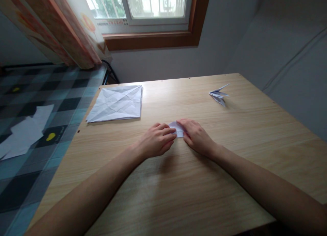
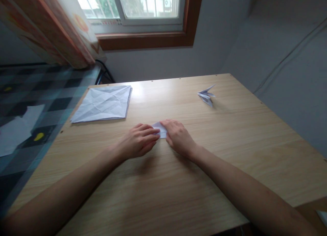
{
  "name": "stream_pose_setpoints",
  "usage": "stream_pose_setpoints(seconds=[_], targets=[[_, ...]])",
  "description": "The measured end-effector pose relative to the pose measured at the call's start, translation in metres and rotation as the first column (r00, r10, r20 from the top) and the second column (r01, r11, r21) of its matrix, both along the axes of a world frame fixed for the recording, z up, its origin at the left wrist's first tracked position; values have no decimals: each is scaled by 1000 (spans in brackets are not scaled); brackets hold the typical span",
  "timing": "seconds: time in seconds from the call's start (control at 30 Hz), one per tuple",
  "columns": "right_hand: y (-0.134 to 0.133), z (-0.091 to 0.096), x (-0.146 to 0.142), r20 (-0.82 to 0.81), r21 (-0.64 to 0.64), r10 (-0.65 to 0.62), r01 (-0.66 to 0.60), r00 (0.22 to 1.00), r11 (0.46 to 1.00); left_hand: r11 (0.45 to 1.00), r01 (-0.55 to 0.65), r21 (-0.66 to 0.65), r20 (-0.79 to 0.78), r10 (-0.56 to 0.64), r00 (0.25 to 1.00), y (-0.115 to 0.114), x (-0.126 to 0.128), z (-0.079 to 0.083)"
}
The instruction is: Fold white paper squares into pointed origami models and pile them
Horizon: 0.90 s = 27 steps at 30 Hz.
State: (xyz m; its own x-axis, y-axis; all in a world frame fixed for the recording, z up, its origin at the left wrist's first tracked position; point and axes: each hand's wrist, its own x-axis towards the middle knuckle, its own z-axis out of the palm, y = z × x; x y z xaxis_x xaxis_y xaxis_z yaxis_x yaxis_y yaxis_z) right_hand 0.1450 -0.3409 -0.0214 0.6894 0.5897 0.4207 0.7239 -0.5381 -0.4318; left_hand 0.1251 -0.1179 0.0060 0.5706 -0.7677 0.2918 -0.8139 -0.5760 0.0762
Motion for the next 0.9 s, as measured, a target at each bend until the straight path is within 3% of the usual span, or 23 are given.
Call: stream_pose_setpoints(seconds=[0.37,0.9], targets=[[0,3,-3,46,-12,-27,27,999,1000,999,-28,36,22,28,999,-1,-1,2],[-1,2,0,-80,13,-81,82,994,997,998,-50,28,-83,52,995,0,0,2]])
